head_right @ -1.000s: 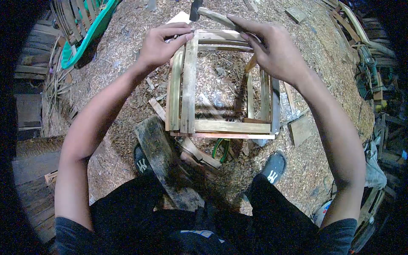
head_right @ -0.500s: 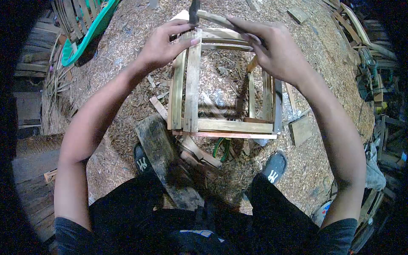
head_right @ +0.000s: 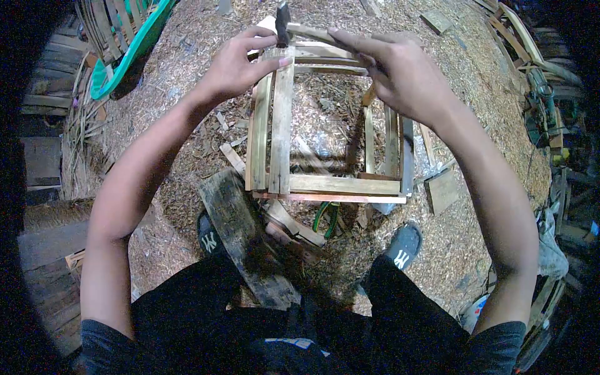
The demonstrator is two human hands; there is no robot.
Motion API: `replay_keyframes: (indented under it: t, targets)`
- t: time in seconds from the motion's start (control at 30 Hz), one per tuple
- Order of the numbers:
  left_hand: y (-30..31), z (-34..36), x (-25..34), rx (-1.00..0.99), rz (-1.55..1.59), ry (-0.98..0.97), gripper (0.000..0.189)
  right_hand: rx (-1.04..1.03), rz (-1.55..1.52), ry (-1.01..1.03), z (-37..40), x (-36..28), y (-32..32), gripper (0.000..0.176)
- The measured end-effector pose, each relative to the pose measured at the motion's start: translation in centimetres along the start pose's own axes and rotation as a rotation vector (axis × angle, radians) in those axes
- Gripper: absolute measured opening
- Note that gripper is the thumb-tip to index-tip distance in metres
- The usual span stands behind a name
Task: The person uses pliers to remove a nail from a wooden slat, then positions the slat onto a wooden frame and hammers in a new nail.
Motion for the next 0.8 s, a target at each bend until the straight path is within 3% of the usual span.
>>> replay_keyframes:
  t: [0.13, 0.17, 0.23, 0.33, 0.47, 0.53, 0.57, 0.63, 0.67, 0.73, 0.8]
  targets:
    - [-0.3, 0.1, -0.3, -0.034, 0.057, 0.038, 0.059, 0.232, -0.129, 0.077, 0.1, -0.6, 1.3, 0.054]
    - [-0.4, 0.0, -0.4, -0.044, 0.111, 0.062, 0.06, 0.232, -0.128, 0.077, 0.1, -0.6, 1.3, 0.054]
    - [-0.3, 0.1, -0.4, -0.033, 0.074, 0.067, 0.058, -0.026, 0.077, 0.033, 0.1, -0.2, -0.3, 0.055]
    - [-0.2, 0.0, -0.4, -0.028, 0.05, 0.045, 0.056, 0.116, -0.123, 0.028, 0.1, 0.3, 0.1, 0.055]
    - [-0.6, -0.2, -1.0, -0.026, 0.1, 0.052, 0.054, 0.182, -0.107, 0.057, 0.2, 0.1, 0.5, 0.054]
    - [-0.7, -0.2, -1.1, -0.025, 0.09, 0.037, 0.054, -0.127, 0.054, -0.057, 0.1, 0.5, -0.7, 0.054]
    - [-0.6, -0.2, -0.9, -0.026, 0.081, 0.028, 0.054, -0.125, 0.054, -0.058, 0.1, 0.7, -1.0, 0.054]
    - [-0.6, -0.1, -0.8, -0.025, 0.099, 0.045, 0.055, 0.204, -0.113, 0.073, 0.3, 0.2, 0.2, 0.058]
    - [-0.6, 0.0, -1.0, -0.023, 0.118, 0.061, 0.055, 0.202, -0.116, 0.074, 0.3, -0.2, 0.3, 0.058]
    - [-0.7, -0.1, -1.2, -0.025, 0.101, 0.076, 0.056, -0.063, 0.142, -0.038, 0.4, -0.5, -0.7, 0.064]
    - [-0.4, -0.2, -0.8, -0.028, 0.081, 0.085, 0.057, -0.07, 0.124, -0.029, 0.2, 0.3, -0.9, 0.064]
Point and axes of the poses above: each hand's wrist, its own z-axis away from the middle knuckle, its own y-axis out of the back of the hand, x = y × z, the point moved 8 cm from there along -z, towards the middle knuckle, and after that the axes turned 6 degrees about y, right-handed, at the moved point
